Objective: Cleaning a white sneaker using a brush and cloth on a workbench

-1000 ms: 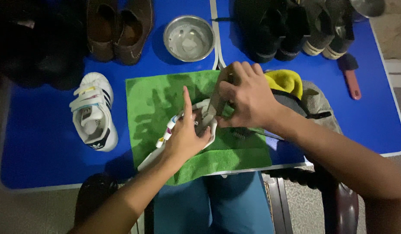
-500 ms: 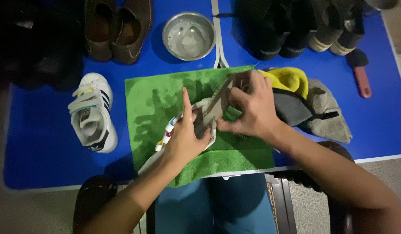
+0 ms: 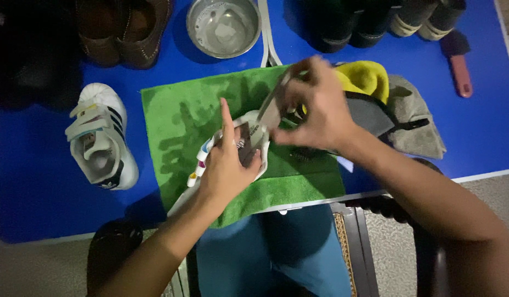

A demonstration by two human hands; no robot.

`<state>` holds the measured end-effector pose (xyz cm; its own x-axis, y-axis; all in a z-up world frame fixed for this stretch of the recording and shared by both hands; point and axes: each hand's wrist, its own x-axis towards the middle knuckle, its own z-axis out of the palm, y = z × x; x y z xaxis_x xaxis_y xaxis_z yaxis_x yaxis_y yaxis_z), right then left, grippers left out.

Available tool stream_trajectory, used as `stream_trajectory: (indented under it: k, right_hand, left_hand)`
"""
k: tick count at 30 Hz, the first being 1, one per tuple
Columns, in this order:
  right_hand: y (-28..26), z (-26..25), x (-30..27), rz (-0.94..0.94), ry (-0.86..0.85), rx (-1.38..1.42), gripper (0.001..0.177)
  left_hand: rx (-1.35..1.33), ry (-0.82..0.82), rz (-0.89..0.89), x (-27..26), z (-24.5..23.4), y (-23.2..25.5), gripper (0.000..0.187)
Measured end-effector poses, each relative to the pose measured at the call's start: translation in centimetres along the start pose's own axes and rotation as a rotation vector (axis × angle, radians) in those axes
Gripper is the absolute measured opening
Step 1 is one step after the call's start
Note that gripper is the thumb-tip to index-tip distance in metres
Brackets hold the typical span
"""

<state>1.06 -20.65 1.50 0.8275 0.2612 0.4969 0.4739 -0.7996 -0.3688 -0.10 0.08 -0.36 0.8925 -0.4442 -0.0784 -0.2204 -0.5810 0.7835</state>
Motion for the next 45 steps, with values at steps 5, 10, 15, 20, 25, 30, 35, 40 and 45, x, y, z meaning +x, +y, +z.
stream_trajectory:
  k: [5,10,15,20,25,30,35,40,45]
  right_hand:
    - [-0.1,0.5,-0.1,-0.042,-0.025,0.038,0.053]
    - [-1.5,0.5,0.3,-0.089,-0.024,0.071,0.051]
    - [-1.3,0.1,0.2,-0.021,0.005,-0.029,0.054]
    - [-0.1,0.9,-0.4,-0.062,-0.024,0.035,0.054]
    - [-1.4,1.0,-0.7,-0.052,-0.062,0.115,0.054]
    - [0.4,1.1,-0.2,0.014,0.043,-0.068,0.058]
    - [-0.9,1.1,-0.7,0.003,-0.054,0.030,0.055]
    - [-1.2,0.9,-0.2,0.032,-0.004,-0.004,0.057]
    - [0.5,1.3,-0.5,0.061,-0.080,-0.005,0.058]
  left_hand:
    - [0.013,0.001,-0.021,-0.1,0.3,-0.3,0.100]
    - [-0.005,0.025,0.003,-0.1,0.3,-0.8,0.104]
    - [-0.004,0.046,0.049,-0.1,0.3,-0.4,0.097]
    - [0.018,0.039,0.000,0.1,0.3,-0.3,0.102]
    - [0.015,0.032,-0.034,-0.1,0.4,-0.5,0.103]
    - [-0.018,0.026,-0.022,0.2,0.1,0.2,0.099]
    - [-0.066,-0.008,-0.036,-0.1,-0.4,0.0,0.105]
    - [-0.063,0.027,-0.017,0.0,0.0,-0.2,0.098]
    - [-0.063,0.006,-0.030,-0.3,-0.3,-0.3,0.098]
